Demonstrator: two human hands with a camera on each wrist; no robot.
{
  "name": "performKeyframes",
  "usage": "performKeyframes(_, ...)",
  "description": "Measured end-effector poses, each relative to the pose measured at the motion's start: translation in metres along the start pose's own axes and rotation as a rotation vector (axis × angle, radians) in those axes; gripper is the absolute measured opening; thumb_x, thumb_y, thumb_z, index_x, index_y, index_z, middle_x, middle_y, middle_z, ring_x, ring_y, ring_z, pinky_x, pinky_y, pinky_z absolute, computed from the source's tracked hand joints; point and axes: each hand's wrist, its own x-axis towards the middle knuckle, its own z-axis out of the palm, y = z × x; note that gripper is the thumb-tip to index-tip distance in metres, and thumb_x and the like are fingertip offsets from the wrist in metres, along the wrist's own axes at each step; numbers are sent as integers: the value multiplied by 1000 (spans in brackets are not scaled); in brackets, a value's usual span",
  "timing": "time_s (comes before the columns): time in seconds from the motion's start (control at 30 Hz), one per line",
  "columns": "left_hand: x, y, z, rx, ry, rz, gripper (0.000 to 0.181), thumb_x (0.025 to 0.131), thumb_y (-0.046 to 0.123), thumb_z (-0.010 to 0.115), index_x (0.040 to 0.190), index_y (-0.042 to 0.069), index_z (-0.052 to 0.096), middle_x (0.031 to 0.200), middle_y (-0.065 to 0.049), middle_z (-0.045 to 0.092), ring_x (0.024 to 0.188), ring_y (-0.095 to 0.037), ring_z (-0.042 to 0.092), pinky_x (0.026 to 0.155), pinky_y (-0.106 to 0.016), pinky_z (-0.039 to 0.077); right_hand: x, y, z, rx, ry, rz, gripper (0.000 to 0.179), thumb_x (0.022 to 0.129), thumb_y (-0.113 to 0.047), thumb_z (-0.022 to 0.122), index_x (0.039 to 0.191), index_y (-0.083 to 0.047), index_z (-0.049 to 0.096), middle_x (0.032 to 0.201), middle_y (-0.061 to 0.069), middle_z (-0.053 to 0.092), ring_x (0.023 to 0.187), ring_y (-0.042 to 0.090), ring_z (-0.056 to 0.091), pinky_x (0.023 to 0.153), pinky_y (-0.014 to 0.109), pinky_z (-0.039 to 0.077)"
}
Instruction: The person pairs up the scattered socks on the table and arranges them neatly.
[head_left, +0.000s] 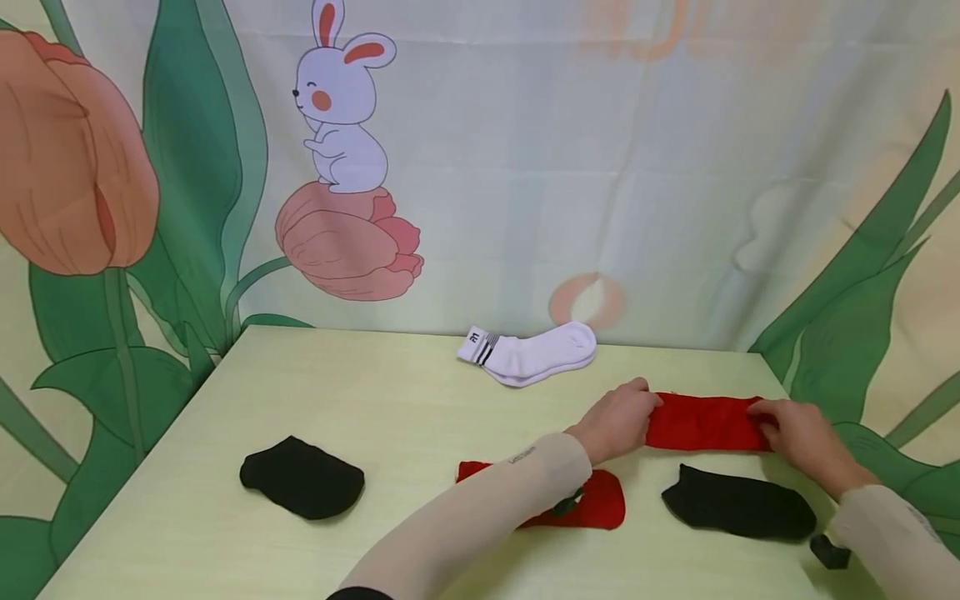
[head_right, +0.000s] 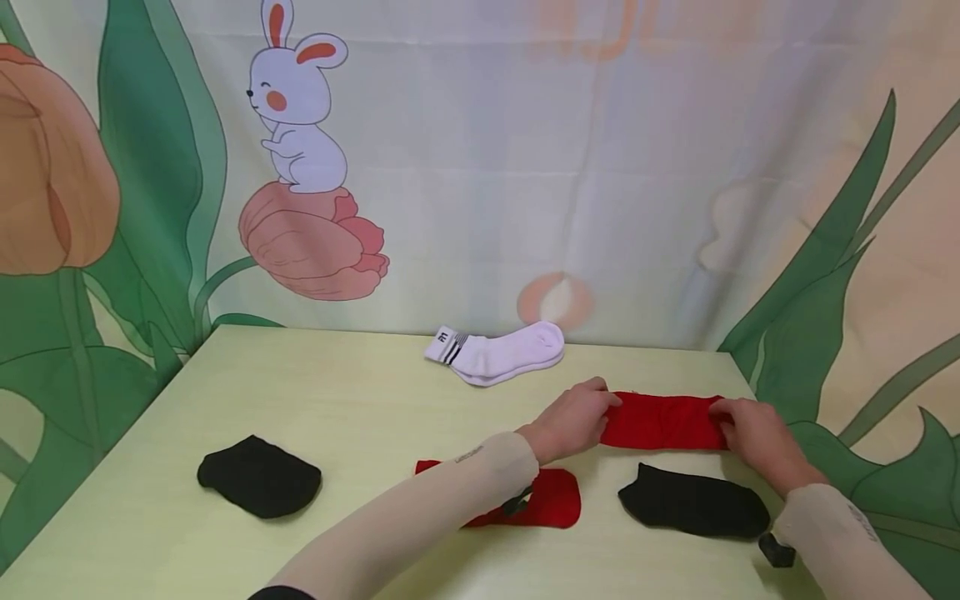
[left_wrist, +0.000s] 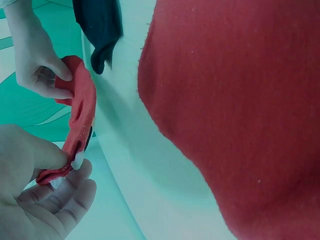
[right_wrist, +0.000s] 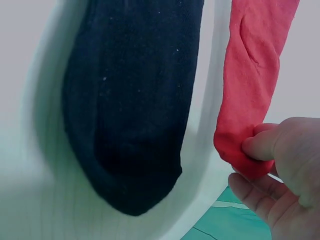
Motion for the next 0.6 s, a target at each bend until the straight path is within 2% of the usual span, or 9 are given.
performKeyframes(0.37, -9, -1, -10, -59, 8, -5, 33, 100, 13, 65, 132, 13, 71, 114, 0, 64, 100, -7, 58, 80, -9, 48, -2, -5, -5, -2, 31, -12, 26, 85, 5, 74, 111, 9, 70, 96, 25, 70, 81, 38, 65, 76, 58, 56)
performKeyframes(0.6, -14, -7, -14, -93, 14, -6, 32, 99, 12, 66, 130, 13, 72, 115, 0, 65, 100, -8, 58, 81, -9, 48, -3, -10, -8, 12, 24, 11, 30, 85, 3, 77, 113, 9, 69, 96, 25, 69, 80, 35, 63, 72, 54, 57)
